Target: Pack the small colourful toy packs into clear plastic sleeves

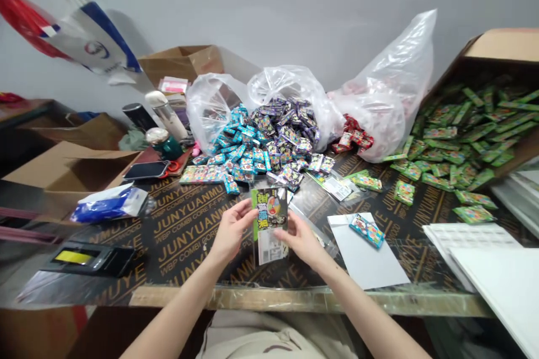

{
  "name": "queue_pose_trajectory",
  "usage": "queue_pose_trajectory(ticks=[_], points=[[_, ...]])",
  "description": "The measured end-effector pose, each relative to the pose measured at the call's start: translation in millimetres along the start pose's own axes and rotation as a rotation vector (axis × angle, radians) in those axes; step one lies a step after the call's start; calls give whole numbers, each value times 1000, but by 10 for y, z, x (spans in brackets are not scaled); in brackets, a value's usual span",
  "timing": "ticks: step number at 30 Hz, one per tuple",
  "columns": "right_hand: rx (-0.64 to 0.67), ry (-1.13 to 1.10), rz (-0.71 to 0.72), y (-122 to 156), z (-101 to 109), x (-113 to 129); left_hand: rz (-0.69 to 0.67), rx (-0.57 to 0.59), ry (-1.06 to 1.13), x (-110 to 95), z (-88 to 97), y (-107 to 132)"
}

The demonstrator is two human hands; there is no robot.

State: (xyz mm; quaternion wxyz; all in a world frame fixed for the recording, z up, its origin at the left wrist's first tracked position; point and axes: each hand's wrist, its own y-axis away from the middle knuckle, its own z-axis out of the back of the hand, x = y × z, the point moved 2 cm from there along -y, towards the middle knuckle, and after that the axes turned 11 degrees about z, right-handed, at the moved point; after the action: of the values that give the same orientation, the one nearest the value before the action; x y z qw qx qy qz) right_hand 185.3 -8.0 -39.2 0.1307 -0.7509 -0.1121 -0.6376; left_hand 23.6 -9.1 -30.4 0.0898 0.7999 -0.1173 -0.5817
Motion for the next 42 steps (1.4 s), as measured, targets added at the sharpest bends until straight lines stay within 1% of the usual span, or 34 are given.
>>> queue_pose_trajectory(ticks=[1,3,5,7,9,11,13,14,15,17,19,20,21,22,23,26,28,30,32,35,37,38,40,42], points=[[-76,-25,27,-47,10,61,16,-2,26,14,-65,15],[-234,-112,50,-145,29,192,36,50,58,28,-189,24],[-365,-167,53,-223,30,301,22,73,146,26,-310,36],[-446,-153,67,-255,1,362,11,13,301,26,-411,52],[-475,-124,92,-235,-50,372,33,-78,435,34,-464,55],[-458,-139,103,-179,-91,348,84,-128,471,31,-459,41],[-421,-168,105,-110,-91,323,117,-135,407,-4,-399,35],[-399,-163,111,-77,-73,318,110,-135,342,-37,-359,46],[-375,-134,127,-46,-45,320,78,-136,252,-81,-319,71],[-349,-1,202,11,35,344,-57,-129,-9,-193,-263,155],[-306,151,287,63,106,381,-232,-112,-298,-304,-251,260],[-274,211,319,85,129,402,-296,-95,-414,-348,-256,302],[-244,258,343,105,144,426,-332,-81,-491,-383,-260,330],[-221,293,353,119,151,453,-338,-74,-525,-412,-259,338],[-206,319,348,127,152,483,-315,-72,-526,-436,-254,329],[-190,351,276,108,132,583,-167,-28,-464,-486,-238,234],[-136,330,223,69,110,644,-96,11,-443,-517,-241,175],[-83,300,197,30,102,689,-87,23,-457,-546,-259,162],[-47,279,183,8,117,710,-137,7,-513,-568,-286,202],[0,299,177,23,164,696,-303,5,-669,-581,-340,320],[11,351,229,65,198,675,-427,23,-765,-576,-369,388],[6,383,283,93,215,664,-465,37,-794,-568,-376,406],[4,434,395,161,238,627,-477,56,-813,-540,-369,405],[-5,437,434,242,254,535,-429,50,-781,-504,-328,362]])
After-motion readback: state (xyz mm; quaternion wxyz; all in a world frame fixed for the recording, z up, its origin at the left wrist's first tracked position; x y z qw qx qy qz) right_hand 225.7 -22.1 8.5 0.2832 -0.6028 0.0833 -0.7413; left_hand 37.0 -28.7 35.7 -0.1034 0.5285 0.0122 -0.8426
